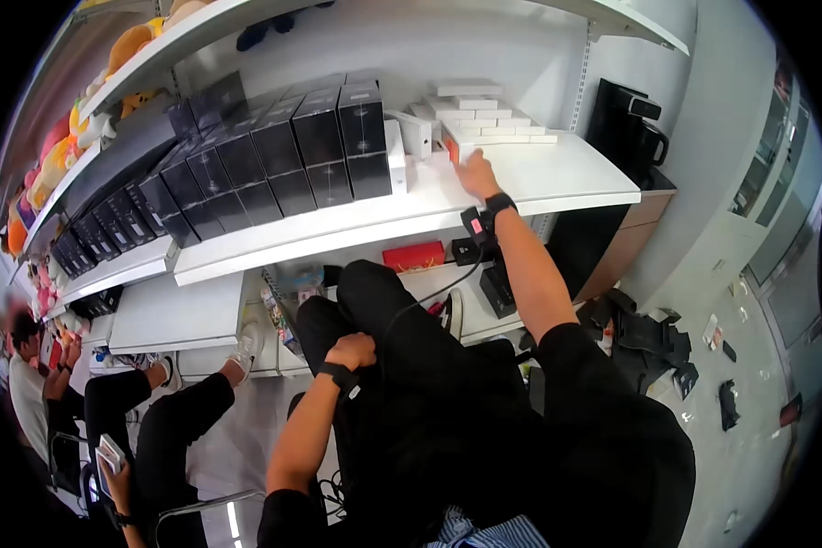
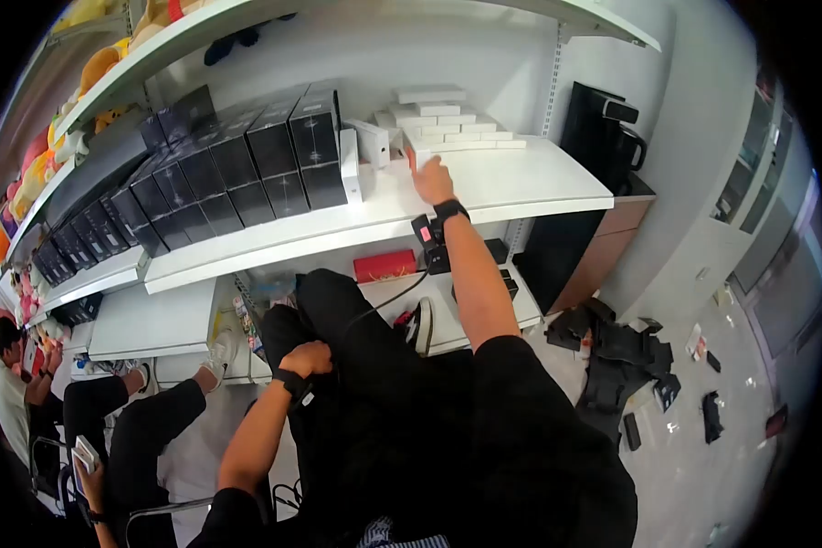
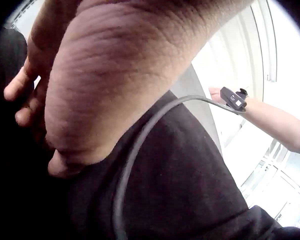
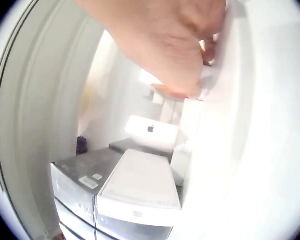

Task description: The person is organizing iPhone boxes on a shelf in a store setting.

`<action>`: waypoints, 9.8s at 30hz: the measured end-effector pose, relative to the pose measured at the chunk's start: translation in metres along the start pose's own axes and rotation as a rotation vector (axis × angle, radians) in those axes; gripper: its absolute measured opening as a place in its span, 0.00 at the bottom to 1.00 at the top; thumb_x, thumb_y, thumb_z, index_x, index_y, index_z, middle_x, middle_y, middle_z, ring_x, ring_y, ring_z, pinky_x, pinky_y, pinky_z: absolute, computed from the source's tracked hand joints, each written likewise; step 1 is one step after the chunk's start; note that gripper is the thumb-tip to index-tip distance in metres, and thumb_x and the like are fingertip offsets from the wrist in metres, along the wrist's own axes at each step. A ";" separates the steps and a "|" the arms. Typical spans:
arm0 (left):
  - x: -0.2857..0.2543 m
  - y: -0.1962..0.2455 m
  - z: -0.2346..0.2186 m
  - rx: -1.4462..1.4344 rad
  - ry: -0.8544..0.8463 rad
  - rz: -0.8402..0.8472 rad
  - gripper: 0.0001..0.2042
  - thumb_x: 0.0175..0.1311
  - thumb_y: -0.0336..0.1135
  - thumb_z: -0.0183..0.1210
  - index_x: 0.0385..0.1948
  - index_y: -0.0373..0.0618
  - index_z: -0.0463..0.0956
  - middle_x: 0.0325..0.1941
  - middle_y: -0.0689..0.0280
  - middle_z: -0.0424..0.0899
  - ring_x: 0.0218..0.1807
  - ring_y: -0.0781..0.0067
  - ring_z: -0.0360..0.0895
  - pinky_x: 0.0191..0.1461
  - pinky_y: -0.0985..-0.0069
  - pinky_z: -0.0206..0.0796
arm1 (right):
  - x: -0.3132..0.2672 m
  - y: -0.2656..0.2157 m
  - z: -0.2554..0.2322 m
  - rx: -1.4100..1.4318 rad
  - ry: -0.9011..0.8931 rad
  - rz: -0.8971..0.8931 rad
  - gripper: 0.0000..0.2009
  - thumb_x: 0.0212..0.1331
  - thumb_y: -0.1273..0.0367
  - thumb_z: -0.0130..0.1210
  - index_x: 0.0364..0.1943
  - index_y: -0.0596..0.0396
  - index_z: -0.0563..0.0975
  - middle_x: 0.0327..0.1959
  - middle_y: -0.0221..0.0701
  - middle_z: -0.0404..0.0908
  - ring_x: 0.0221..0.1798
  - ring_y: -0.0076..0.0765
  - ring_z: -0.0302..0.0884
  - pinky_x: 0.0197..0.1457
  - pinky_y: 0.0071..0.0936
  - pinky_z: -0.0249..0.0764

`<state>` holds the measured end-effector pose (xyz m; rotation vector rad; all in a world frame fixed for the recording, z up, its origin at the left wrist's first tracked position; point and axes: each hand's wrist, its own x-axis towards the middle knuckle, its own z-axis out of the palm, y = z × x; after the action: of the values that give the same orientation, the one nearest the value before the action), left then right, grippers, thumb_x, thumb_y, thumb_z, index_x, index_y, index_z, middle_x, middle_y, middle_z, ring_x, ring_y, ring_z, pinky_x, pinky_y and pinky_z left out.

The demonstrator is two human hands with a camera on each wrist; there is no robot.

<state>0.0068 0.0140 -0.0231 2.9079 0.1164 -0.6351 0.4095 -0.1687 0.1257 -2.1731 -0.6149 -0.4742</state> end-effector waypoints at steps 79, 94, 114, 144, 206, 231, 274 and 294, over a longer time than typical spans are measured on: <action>-0.007 0.026 -0.010 -0.107 0.352 -0.220 0.12 0.60 0.40 0.63 0.38 0.44 0.86 0.44 0.49 0.88 0.47 0.43 0.86 0.52 0.53 0.79 | -0.050 -0.121 -0.007 0.225 -0.137 -0.336 0.37 0.64 0.53 0.58 0.72 0.61 0.65 0.51 0.66 0.80 0.56 0.68 0.80 0.62 0.46 0.75; -0.031 0.028 -0.011 0.044 0.175 -0.154 0.16 0.59 0.41 0.65 0.42 0.39 0.84 0.52 0.51 0.86 0.58 0.50 0.82 0.58 0.58 0.78 | -0.053 -0.089 -0.005 0.037 0.480 -0.374 0.16 0.61 0.58 0.63 0.44 0.55 0.86 0.26 0.41 0.83 0.32 0.52 0.85 0.42 0.43 0.80; -0.016 0.040 0.006 0.071 0.049 0.109 0.09 0.56 0.36 0.59 0.26 0.42 0.84 0.45 0.51 0.84 0.55 0.55 0.78 0.58 0.61 0.70 | -0.197 0.244 0.127 0.514 -0.728 1.090 0.09 0.67 0.65 0.59 0.43 0.54 0.83 0.32 0.27 0.84 0.31 0.26 0.80 0.29 0.25 0.75; 0.035 0.012 0.009 0.076 0.096 0.151 0.21 0.62 0.35 0.55 0.56 0.35 0.73 0.59 0.44 0.77 0.61 0.40 0.73 0.63 0.46 0.63 | -0.361 0.292 0.186 0.545 -0.385 1.543 0.11 0.57 0.67 0.63 0.43 0.50 0.87 0.34 0.24 0.85 0.33 0.24 0.80 0.28 0.29 0.76; -0.062 0.055 0.001 -0.076 0.201 0.134 0.12 0.59 0.40 0.63 0.34 0.39 0.86 0.35 0.46 0.87 0.40 0.44 0.86 0.47 0.54 0.79 | -0.075 -0.098 -0.138 0.714 -0.538 0.247 0.32 0.70 0.65 0.57 0.77 0.34 0.61 0.56 0.46 0.77 0.38 0.40 0.88 0.35 0.28 0.80; -0.028 0.040 0.015 -0.058 0.048 0.186 0.16 0.62 0.42 0.61 0.43 0.40 0.86 0.44 0.47 0.87 0.48 0.43 0.85 0.54 0.55 0.78 | -0.108 -0.056 -0.042 -0.200 0.332 -0.299 0.23 0.55 0.49 0.64 0.29 0.59 0.81 0.27 0.42 0.83 0.32 0.51 0.78 0.35 0.46 0.76; -0.031 0.042 0.010 -0.117 0.078 0.212 0.15 0.61 0.42 0.64 0.42 0.41 0.87 0.44 0.48 0.88 0.47 0.45 0.86 0.52 0.54 0.79 | -0.026 -0.009 -0.015 0.161 0.296 -0.018 0.21 0.53 0.59 0.75 0.19 0.63 0.78 0.17 0.39 0.82 0.16 0.32 0.80 0.25 0.31 0.76; -0.039 0.046 0.001 -0.076 0.075 0.214 0.15 0.62 0.41 0.63 0.40 0.36 0.85 0.43 0.46 0.87 0.46 0.43 0.85 0.50 0.55 0.79 | -0.053 -0.025 -0.038 0.368 0.789 0.096 0.19 0.71 0.60 0.55 0.43 0.68 0.73 0.45 0.51 0.74 0.50 0.60 0.74 0.58 0.48 0.69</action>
<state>-0.0237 -0.0331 -0.0014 2.8186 -0.1566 -0.4757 0.3478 -0.1992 0.1359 -1.4868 -0.1367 -1.0032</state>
